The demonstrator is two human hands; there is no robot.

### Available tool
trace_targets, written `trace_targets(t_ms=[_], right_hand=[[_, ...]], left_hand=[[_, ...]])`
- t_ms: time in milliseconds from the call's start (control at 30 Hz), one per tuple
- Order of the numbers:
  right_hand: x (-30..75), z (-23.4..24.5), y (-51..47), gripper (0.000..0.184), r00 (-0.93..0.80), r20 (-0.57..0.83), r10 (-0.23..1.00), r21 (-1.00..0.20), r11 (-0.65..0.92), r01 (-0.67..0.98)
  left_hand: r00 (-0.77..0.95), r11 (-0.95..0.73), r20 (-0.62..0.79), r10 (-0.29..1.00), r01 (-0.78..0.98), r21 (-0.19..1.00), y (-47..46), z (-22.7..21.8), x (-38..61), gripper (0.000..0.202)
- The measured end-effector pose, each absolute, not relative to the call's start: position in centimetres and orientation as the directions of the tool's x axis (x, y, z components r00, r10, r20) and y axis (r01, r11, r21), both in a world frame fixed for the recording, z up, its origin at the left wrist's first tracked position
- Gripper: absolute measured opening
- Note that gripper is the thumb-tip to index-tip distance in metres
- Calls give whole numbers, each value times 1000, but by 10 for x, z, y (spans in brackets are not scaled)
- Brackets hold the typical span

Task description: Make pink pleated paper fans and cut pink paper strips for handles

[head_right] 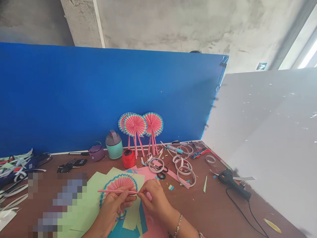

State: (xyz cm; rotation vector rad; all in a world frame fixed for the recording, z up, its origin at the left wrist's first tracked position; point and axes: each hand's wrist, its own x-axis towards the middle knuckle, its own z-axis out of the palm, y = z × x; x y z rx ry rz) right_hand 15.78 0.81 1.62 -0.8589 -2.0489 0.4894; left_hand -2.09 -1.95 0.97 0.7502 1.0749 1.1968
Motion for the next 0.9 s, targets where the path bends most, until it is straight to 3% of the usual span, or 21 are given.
trace_targets(t_ms=[100,167,300,433,533,600,667,733,833,900], right_hand=[[157,17,7,8,-461,580,672,-570,738,361],[157,19,7,7,-449,552,703,-608,708,359],[156,18,9,10,-378,347,858,-821,473,320],[158,14,16,13,-394,161,905,-943,259,210],[166,11,27,17,-272,170,947,-952,229,203],[175,11,36,18,-83,188,979,-944,203,259],[187,11,45,19,33,203,979,-911,176,373],[198,10,52,18,75,227,971,-817,148,557],[206,9,54,17,104,331,938,-515,87,853],[203,10,51,21,64,406,912,-374,102,922]], left_hand=[[-16,214,-232,973,-326,921,-19,9,-23,51],[-23,196,-214,977,-319,927,-19,10,-24,48],[-33,165,-182,983,-296,941,-21,12,-23,49],[-6,146,-152,988,-243,959,-22,12,-24,53],[49,87,-82,995,-94,992,-21,9,-27,53],[90,-31,18,996,145,989,-22,7,-28,47],[217,-197,112,970,428,882,-24,6,-28,40],[408,-362,113,906,606,709,-28,7,-28,40],[578,-500,26,816,682,533,-32,10,-28,45],[597,-529,7,802,706,471,-33,11,-29,45]])
